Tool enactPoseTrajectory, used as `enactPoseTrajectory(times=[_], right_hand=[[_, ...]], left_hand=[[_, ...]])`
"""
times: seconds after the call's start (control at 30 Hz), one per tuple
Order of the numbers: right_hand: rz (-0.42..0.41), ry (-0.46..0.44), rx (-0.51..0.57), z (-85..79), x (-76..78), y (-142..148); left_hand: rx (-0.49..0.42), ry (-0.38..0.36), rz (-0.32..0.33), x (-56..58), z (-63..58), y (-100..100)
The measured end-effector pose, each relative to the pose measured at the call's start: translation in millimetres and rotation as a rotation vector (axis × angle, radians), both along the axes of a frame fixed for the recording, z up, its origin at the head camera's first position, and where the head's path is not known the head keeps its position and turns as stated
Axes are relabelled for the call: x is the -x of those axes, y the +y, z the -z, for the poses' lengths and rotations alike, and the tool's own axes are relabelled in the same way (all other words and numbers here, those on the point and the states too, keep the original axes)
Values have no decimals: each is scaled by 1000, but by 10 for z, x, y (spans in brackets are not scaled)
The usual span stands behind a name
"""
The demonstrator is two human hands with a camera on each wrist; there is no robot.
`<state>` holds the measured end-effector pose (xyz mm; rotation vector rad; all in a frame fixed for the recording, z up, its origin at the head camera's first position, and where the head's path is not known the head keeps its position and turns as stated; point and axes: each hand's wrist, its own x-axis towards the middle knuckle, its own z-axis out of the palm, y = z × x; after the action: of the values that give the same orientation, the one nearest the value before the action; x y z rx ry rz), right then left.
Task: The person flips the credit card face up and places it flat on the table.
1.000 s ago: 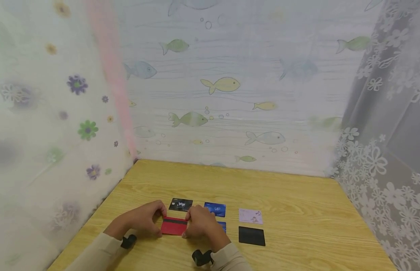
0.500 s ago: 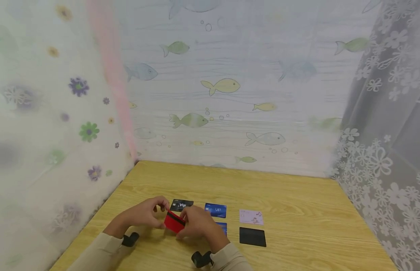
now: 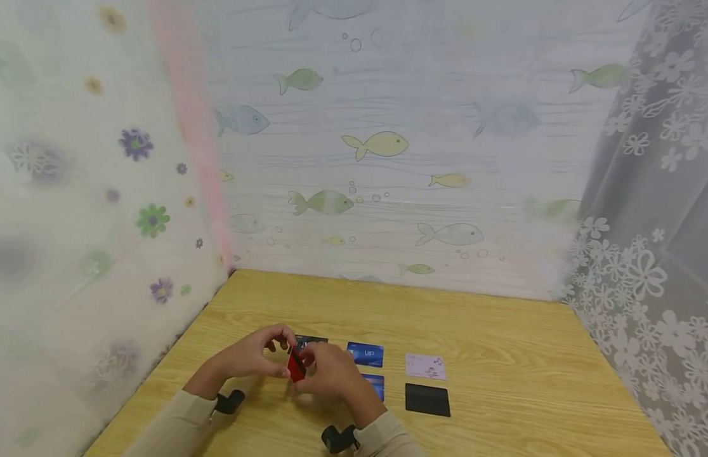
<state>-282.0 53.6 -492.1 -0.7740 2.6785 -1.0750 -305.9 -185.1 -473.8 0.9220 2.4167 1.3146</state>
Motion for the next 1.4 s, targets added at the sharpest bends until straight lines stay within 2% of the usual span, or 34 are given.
enactPoseTrajectory(times=[0.33,0.6,0.83,1.07,1.4], right_hand=[[-40,60,112,-68,-24,41],[-47,20,233,-126,-55,77],[-15,-15,331,-157,-62,108],[-19,4,408,-157,-62,114],[9,-26,443,-117,-33,145]], left_hand=[[-65,-15,8,16,31,46],[-76,-32,6,37,69,38],[-63,-75,-3,9,62,-6],[-30,-78,1,7,74,-16],[25,-20,-56,13,68,-57]])
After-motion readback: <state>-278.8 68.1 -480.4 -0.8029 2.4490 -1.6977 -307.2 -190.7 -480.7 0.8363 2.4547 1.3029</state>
